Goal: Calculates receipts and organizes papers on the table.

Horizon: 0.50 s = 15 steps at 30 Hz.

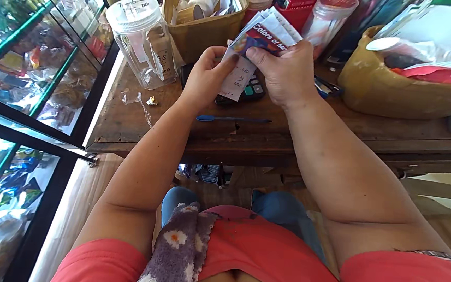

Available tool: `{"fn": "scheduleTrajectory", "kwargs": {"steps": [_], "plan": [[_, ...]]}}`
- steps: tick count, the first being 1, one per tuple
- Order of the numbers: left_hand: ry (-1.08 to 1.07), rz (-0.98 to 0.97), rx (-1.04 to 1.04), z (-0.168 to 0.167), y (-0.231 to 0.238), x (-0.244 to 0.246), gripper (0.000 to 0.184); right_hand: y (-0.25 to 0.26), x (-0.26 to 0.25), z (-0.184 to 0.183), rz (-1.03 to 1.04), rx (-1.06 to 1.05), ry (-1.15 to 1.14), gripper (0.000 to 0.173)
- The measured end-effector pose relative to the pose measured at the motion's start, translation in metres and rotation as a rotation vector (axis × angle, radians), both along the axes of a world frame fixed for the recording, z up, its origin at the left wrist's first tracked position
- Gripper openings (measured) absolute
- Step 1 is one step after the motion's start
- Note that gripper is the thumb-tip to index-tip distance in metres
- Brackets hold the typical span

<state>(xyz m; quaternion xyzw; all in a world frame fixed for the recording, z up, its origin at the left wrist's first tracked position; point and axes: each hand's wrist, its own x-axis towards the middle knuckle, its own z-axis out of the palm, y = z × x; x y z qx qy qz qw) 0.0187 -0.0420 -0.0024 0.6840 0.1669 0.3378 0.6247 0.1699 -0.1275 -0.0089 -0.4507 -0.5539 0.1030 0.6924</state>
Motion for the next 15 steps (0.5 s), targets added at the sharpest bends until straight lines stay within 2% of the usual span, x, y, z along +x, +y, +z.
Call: {"fn": "scheduleTrajectory", "kwargs": {"steps": [4, 7, 10, 12, 15], "plan": [[-0.003, 0.033, -0.025, 0.0009, -0.0012, 0.0004, 0.011, 0.0007, -0.001, -0.0024, -0.028, -0.013, -0.063, 0.029], [-0.034, 0.069, 0.004, 0.0006, -0.001, 0.0006, 0.008, -0.0026, -0.0002, -0.0029, -0.175, -0.05, -0.302, 0.034], [-0.036, 0.075, 0.029, -0.0004, 0.0004, 0.0007, 0.007, -0.0018, 0.0019, -0.0065, -0.27, 0.005, -0.497, 0.03], [-0.044, 0.072, 0.024, 0.0001, -0.0009, 0.0006, 0.006, -0.0043, -0.0011, -0.0037, -0.301, -0.032, -0.458, 0.027], [-0.086, 0.074, 0.049, -0.0006, -0.0025, 0.0016, 0.007, -0.0059, -0.005, 0.0024, -0.246, -0.122, -0.236, 0.022]]}}
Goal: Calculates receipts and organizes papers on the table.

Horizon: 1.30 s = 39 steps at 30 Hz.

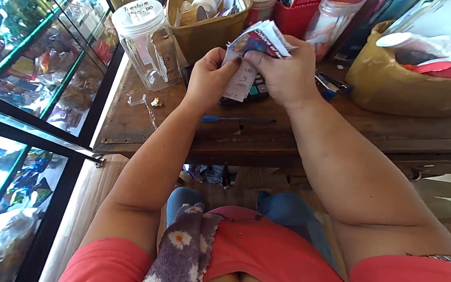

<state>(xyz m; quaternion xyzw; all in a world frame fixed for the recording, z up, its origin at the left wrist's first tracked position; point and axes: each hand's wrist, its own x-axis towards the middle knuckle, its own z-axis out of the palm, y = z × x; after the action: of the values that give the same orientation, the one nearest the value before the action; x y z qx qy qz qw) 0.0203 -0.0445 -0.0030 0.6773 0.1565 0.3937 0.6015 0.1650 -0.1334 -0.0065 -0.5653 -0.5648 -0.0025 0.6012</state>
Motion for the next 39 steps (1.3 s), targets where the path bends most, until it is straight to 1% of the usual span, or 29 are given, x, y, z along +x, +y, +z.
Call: {"fn": "scheduleTrajectory", "kwargs": {"steps": [2, 5, 12, 16, 18, 21, 23, 26, 29, 31, 34, 37, 39], "plan": [[-0.028, 0.004, 0.04, -0.002, 0.0, 0.001, 0.008, 0.003, 0.002, -0.001, 0.076, 0.02, 0.139, 0.022], [-0.049, 0.021, 0.091, -0.004, 0.0, 0.002, 0.008, 0.005, 0.004, 0.0, 0.145, 0.033, 0.258, 0.023], [-0.106, 0.057, 0.189, -0.008, -0.004, 0.004, 0.009, 0.004, 0.005, 0.001, 0.206, 0.063, 0.331, 0.018], [-0.144, 0.064, 0.213, -0.009, -0.006, 0.004, 0.01, 0.003, 0.004, 0.001, 0.225, 0.107, 0.32, 0.018], [-0.128, 0.064, 0.2, -0.009, -0.005, 0.005, 0.01, 0.003, 0.004, 0.0, 0.212, 0.121, 0.285, 0.018], [-0.052, 0.056, 0.125, -0.007, -0.005, 0.004, 0.007, -0.001, 0.002, 0.002, 0.088, 0.068, 0.158, 0.016], [-0.024, 0.038, 0.066, -0.006, -0.005, 0.004, 0.006, -0.002, 0.0, 0.001, 0.003, 0.048, 0.054, 0.019], [0.039, 0.034, 0.015, -0.005, -0.006, 0.005, 0.014, -0.004, -0.001, 0.001, -0.049, 0.045, -0.051, 0.023], [0.079, 0.074, -0.014, -0.003, -0.007, 0.005, 0.014, -0.005, -0.001, 0.0, -0.063, 0.046, -0.096, 0.022], [0.07, 0.078, -0.051, -0.002, -0.009, 0.006, 0.012, -0.005, -0.001, 0.0, -0.069, 0.034, -0.095, 0.022], [0.027, 0.062, -0.056, -0.002, -0.012, 0.006, 0.011, -0.006, -0.002, 0.004, -0.042, -0.037, -0.001, 0.019], [-0.02, 0.037, -0.004, -0.006, -0.011, 0.005, 0.009, -0.004, 0.002, 0.004, 0.05, -0.019, 0.115, 0.015], [-0.043, 0.023, 0.031, -0.008, -0.011, 0.005, 0.008, -0.004, 0.005, 0.004, 0.111, 0.004, 0.152, 0.016]]}}
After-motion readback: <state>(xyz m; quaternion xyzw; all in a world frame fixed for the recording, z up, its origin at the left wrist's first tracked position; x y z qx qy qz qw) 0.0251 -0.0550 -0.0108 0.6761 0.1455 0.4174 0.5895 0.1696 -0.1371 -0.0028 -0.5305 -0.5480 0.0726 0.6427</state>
